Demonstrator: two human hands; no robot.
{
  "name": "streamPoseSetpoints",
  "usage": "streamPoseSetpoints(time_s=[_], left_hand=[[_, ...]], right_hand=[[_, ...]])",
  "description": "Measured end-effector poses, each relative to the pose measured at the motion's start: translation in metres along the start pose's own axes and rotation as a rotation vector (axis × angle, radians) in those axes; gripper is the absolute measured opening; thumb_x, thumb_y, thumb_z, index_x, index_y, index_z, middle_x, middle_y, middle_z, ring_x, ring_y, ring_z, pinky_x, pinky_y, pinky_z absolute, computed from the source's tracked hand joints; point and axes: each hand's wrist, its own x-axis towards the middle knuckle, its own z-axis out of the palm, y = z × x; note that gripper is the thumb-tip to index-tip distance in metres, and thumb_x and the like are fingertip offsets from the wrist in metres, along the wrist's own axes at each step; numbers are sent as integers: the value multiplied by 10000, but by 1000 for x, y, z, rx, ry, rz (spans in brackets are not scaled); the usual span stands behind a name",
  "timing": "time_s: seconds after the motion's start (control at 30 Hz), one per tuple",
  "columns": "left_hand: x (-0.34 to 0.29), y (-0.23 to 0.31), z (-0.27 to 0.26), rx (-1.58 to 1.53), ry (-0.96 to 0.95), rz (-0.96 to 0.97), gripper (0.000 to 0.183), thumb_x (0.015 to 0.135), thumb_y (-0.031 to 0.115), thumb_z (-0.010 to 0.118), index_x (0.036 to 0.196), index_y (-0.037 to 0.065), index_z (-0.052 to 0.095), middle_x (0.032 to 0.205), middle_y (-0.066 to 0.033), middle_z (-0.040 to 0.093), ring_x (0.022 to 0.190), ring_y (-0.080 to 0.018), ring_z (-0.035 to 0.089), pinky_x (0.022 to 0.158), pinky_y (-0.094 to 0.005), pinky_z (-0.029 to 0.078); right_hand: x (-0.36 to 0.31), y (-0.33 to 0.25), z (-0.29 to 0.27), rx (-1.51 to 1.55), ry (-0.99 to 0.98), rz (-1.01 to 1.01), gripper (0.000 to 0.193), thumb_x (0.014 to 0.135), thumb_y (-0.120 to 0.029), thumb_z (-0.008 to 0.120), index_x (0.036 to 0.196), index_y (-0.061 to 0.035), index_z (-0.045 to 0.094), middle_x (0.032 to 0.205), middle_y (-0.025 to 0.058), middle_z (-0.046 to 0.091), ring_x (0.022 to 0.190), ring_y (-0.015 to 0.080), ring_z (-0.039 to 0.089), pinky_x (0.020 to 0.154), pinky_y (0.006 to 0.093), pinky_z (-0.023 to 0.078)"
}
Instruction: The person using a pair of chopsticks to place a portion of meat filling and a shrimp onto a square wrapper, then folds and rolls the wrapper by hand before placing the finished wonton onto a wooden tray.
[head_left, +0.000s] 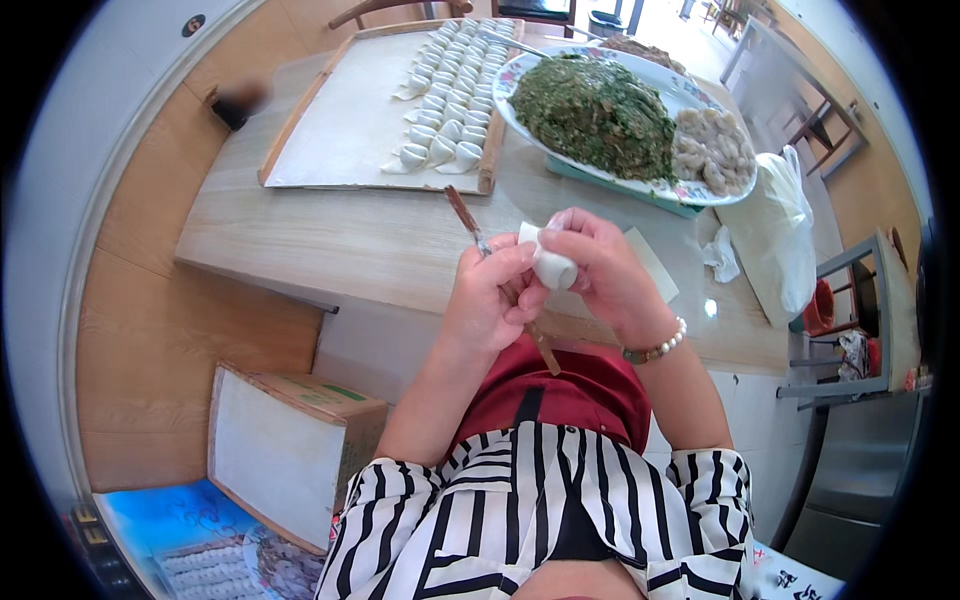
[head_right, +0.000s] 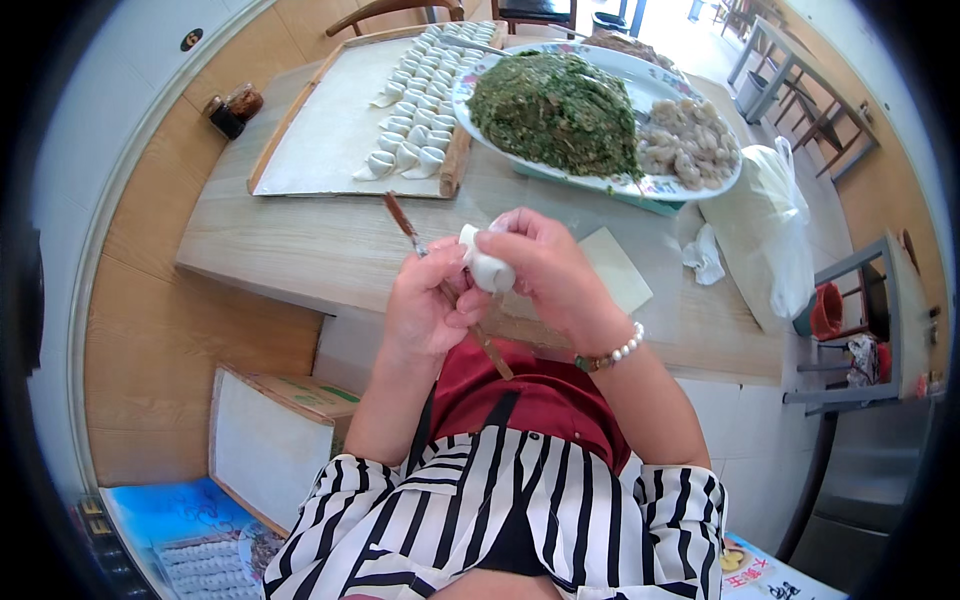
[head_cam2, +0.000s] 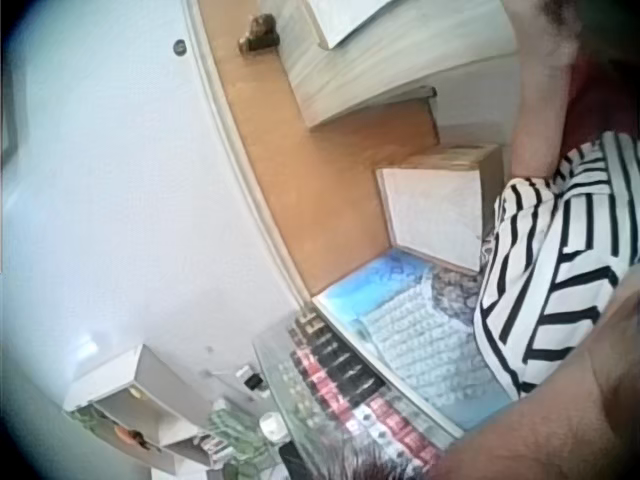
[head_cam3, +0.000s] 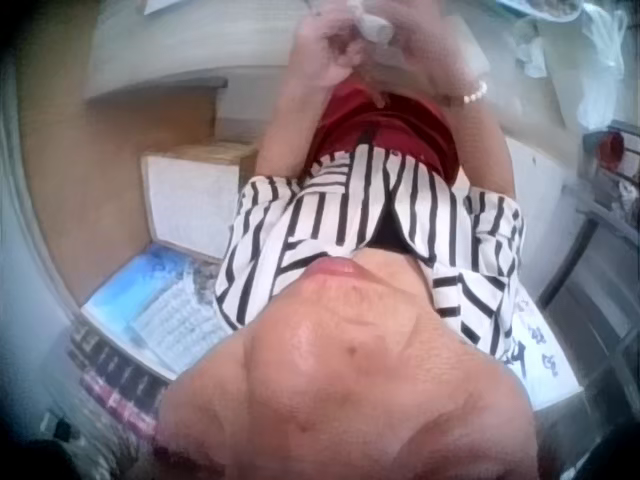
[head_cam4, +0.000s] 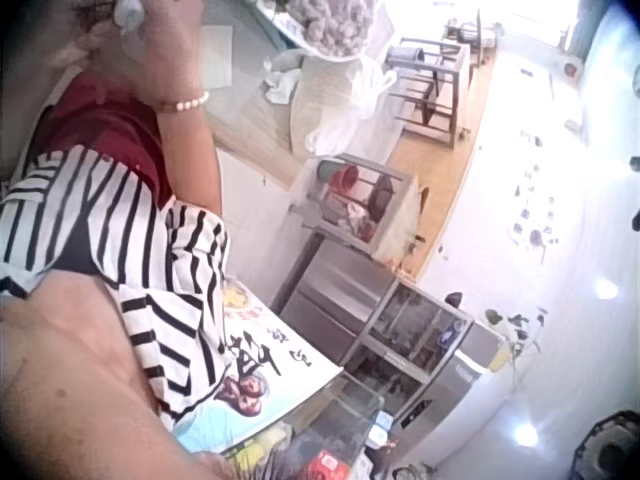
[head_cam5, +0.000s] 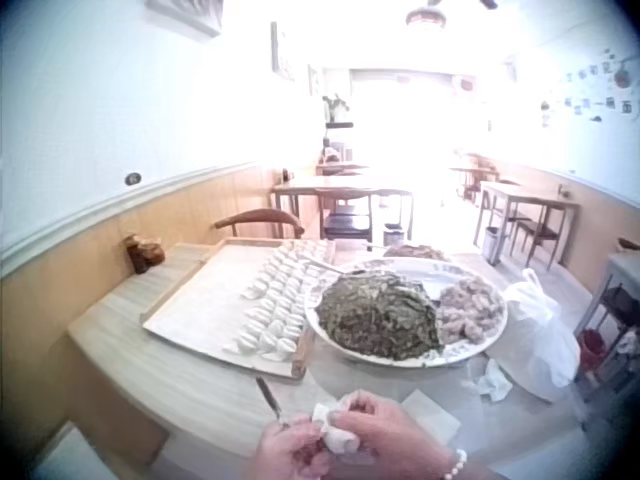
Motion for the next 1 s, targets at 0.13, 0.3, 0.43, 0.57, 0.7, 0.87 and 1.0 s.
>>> streamPoseSetpoints(time_s=[0.13,0.3,0.43,0.57,0.7,0.87,1.0], left_hand=[[3,23,-19,266,177,33,147,909,138,699,914,-3,654,692,-26,608,490,-69,478,409,-209,305],[47,135,-39,1018,618,445,173,885,159,743,808,7,717,596,14,551,534,-63,484,467,-266,343],[136,208,-123,1240,755,539,140,805,42,766,757,-76,709,628,-84,640,563,-135,580,511,-345,425],[206,221,-157,1062,892,333,75,751,-61,739,734,-107,682,676,-158,676,557,-182,635,454,-365,453],[249,200,-157,902,961,377,39,727,-132,679,700,-106,665,674,-175,665,459,-174,564,385,-349,380],[249,198,-160,1525,979,181,221,810,83,727,977,-61,736,1054,-268,734,976,-391,740,824,-484,603],[232,197,-131,1744,1007,222,268,817,224,762,965,1,748,1005,-206,733,971,-339,704,864,-426,552]], right_hand=[[-5,15,5,-151,90,-108,332,995,-225,640,1268,-49,574,996,-11,602,791,30,516,632,208,417],[-63,17,-42,-393,391,-349,340,1030,-137,553,1359,-54,531,1005,-31,529,766,29,455,630,198,391],[-96,50,-100,-514,660,-510,355,1032,-100,540,1378,-35,500,1044,-15,502,803,43,461,653,194,392],[-106,65,-117,-505,725,-538,356,1023,-47,538,1374,-12,489,1075,6,524,872,66,490,729,215,432],[-100,70,-111,-582,783,-578,326,1016,-13,535,1340,2,511,1081,14,536,915,79,510,789,220,451],[-100,70,-110,-602,757,-590,282,1010,-4,537,1291,7,542,1083,22,536,928,84,512,808,231,457],[-102,73,-113,-699,764,-623,264,999,6,546,1263,14,551,1072,25,528,918,94,514,821,238,461]])
